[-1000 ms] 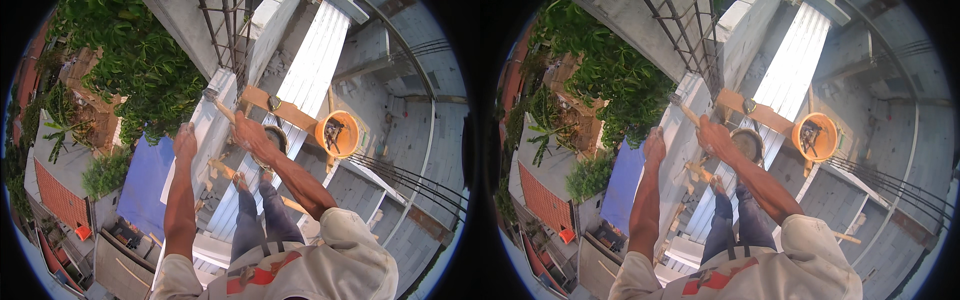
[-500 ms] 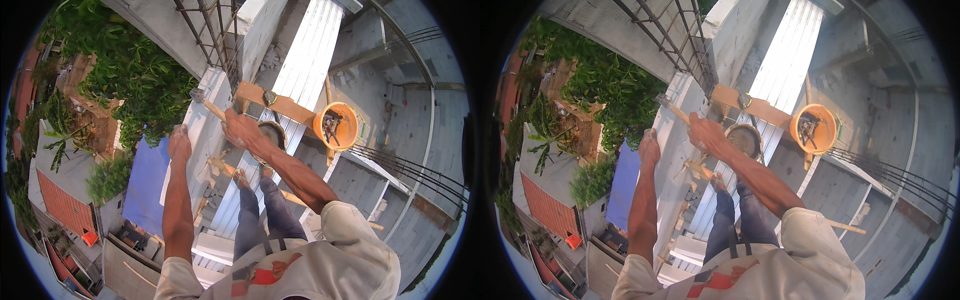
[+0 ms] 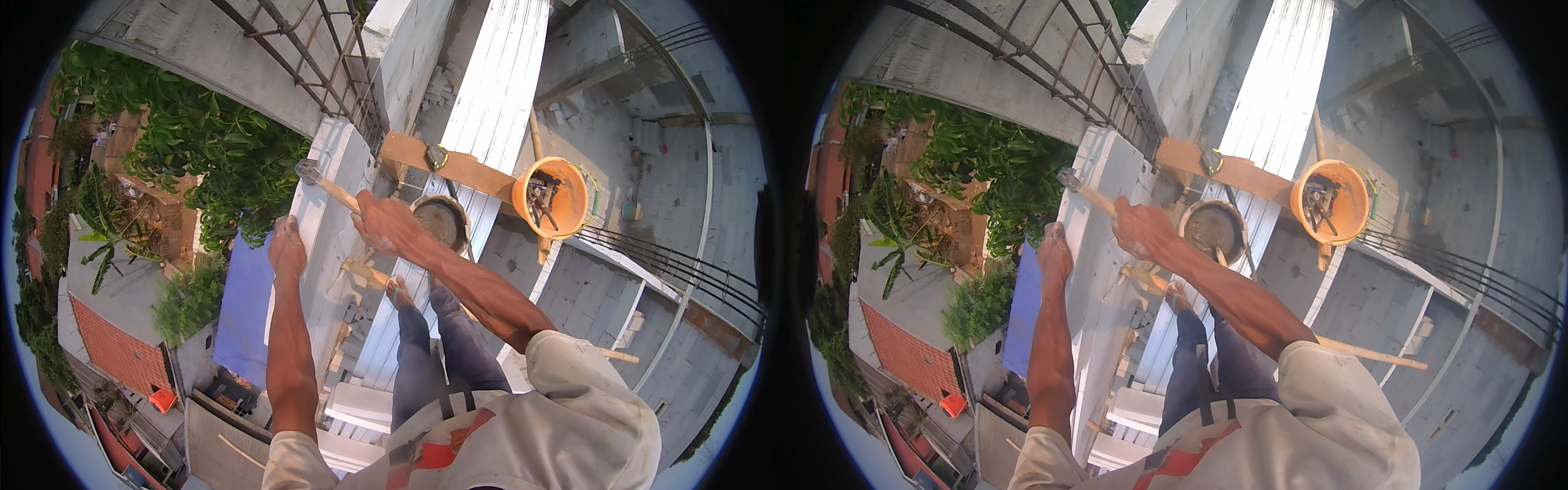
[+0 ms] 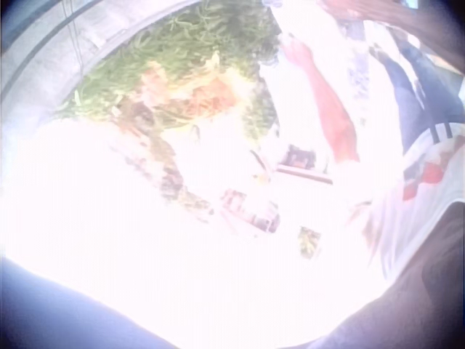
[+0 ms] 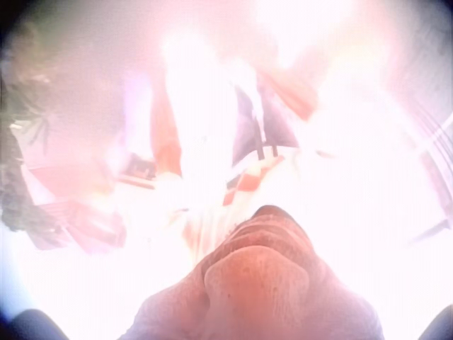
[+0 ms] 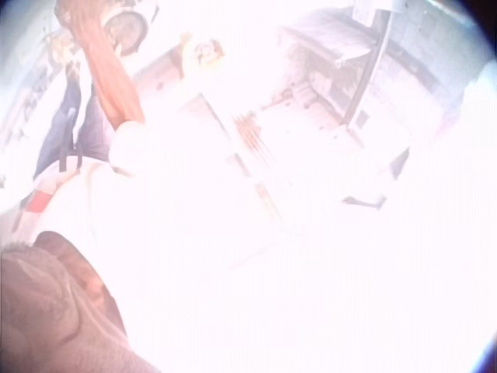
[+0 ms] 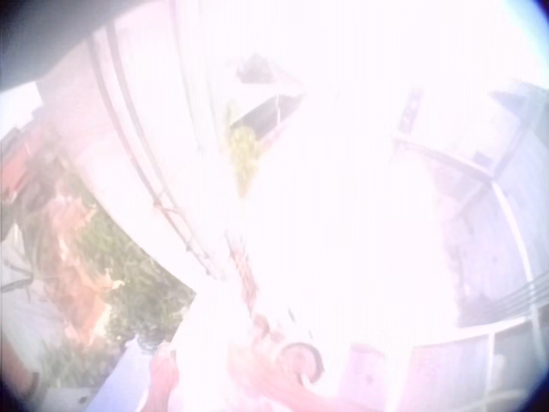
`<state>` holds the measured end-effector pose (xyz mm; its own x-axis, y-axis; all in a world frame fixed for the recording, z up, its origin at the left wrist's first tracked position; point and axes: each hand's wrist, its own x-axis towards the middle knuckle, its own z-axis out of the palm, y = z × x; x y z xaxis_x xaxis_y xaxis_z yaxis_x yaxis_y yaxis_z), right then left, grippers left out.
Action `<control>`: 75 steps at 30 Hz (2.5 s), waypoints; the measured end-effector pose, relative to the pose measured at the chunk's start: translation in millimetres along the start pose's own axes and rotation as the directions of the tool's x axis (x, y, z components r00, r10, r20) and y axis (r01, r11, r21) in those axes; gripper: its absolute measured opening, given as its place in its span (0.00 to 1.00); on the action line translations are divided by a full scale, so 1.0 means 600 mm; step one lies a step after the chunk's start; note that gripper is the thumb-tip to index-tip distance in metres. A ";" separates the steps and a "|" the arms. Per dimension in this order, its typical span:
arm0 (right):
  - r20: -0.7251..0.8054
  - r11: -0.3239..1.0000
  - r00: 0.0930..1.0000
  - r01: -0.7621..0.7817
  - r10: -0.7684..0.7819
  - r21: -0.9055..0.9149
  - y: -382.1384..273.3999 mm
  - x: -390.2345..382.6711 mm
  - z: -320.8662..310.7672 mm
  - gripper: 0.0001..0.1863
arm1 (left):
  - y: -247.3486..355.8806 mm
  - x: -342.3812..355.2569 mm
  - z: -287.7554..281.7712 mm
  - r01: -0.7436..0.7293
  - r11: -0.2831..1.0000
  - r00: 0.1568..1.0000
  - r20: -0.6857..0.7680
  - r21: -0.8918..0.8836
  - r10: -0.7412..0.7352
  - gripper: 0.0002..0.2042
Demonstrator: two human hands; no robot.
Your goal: The person applies mortar to a wall using a trowel, then positions and secures white rectangular siding panels with a hammer. The process involves repeatedly scooping mortar, spreading it on the wall, aligning panels, and tapping them into place.
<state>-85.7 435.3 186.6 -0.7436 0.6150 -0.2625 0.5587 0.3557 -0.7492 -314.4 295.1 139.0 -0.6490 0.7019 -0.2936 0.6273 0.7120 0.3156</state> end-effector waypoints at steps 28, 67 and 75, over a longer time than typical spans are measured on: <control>-0.470 0.836 0.735 -0.548 0.489 0.014 0.817 -0.127 0.174 0.34 | 0.034 -0.025 -0.005 -0.018 0.983 0.995 -0.095 -0.182 0.001 0.29; 0.429 0.279 0.528 -0.808 0.733 0.519 0.216 -0.748 0.093 0.43 | 0.042 0.002 -0.025 0.153 0.979 0.985 0.097 -0.133 -0.140 0.26; 0.056 0.518 0.614 -0.708 0.787 0.480 0.238 -0.849 0.123 0.38 | 0.024 -0.053 -0.083 -0.026 0.993 0.973 -0.230 -0.116 -0.001 0.22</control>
<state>345.7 121.1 168.7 -0.0373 0.6181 -0.7852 0.6399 -0.5888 -0.4939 -306.0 281.9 197.8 -0.7313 0.6775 -0.0781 0.5902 0.6861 0.4253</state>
